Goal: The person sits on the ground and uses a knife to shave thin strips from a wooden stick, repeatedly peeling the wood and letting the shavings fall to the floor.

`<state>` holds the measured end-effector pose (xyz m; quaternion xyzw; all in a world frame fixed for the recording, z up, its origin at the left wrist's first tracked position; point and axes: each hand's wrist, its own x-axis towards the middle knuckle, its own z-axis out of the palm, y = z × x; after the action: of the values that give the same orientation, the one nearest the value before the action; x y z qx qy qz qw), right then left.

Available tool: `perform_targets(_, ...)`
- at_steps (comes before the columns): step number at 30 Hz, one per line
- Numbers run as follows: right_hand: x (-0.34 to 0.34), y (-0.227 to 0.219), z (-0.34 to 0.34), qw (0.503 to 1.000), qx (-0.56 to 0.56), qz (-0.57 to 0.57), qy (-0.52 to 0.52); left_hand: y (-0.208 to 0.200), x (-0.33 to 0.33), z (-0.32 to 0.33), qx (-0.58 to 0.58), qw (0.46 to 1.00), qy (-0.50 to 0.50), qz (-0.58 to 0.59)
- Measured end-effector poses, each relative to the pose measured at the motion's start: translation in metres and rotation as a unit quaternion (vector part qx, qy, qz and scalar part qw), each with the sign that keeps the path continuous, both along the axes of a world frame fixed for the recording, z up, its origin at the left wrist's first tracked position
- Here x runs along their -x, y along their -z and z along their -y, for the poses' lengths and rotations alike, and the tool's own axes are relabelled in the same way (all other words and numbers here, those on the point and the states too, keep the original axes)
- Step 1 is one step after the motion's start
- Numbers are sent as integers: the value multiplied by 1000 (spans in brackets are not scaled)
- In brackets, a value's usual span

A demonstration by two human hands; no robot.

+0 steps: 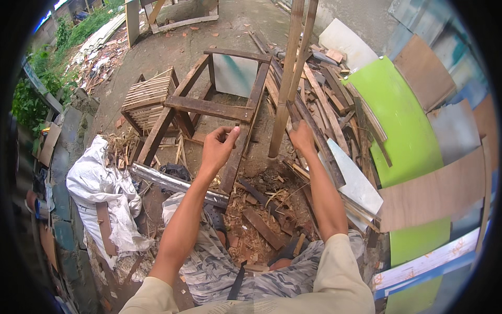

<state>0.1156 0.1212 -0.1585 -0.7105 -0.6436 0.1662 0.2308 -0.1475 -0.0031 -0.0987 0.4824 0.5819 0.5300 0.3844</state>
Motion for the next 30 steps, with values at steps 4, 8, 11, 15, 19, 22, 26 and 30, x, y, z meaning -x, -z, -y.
perform_targets(4, -4, -118, 17, 999, 6, -42, -1, 1, 4, -3, 10, 1000, 4, -11)
perform_targets(8, -8, -204, 26, 992, -50, -117, 4, 8, 6, -2, 0, 1000, 2, 1)
perform_targets(11, -8, -175, 20, 989, -50, -138, 14, 9, 9, -1, -1, 1000, -2, -2)
perform_targets(15, -19, 52, 30, 996, 29, 65, 55, -8, -17, -1, 4, 999, 32, 43)
perform_targets(19, -4, 44, 7, 993, 105, -37, 48, -9, -6, -2, -3, 1000, 15, 8)
perform_targets(22, 1, -36, 3, 991, 126, -34, 9, -9, 5, 0, 6, 1000, 3, 17)
perform_targets(26, -25, -148, 8, 985, 112, -125, -30, -2, 10, -2, 11, 999, 8, 30)
perform_targets(30, -11, -181, 18, 988, 98, -116, -19, 1, 18, 0, 11, 1000, -8, -5)
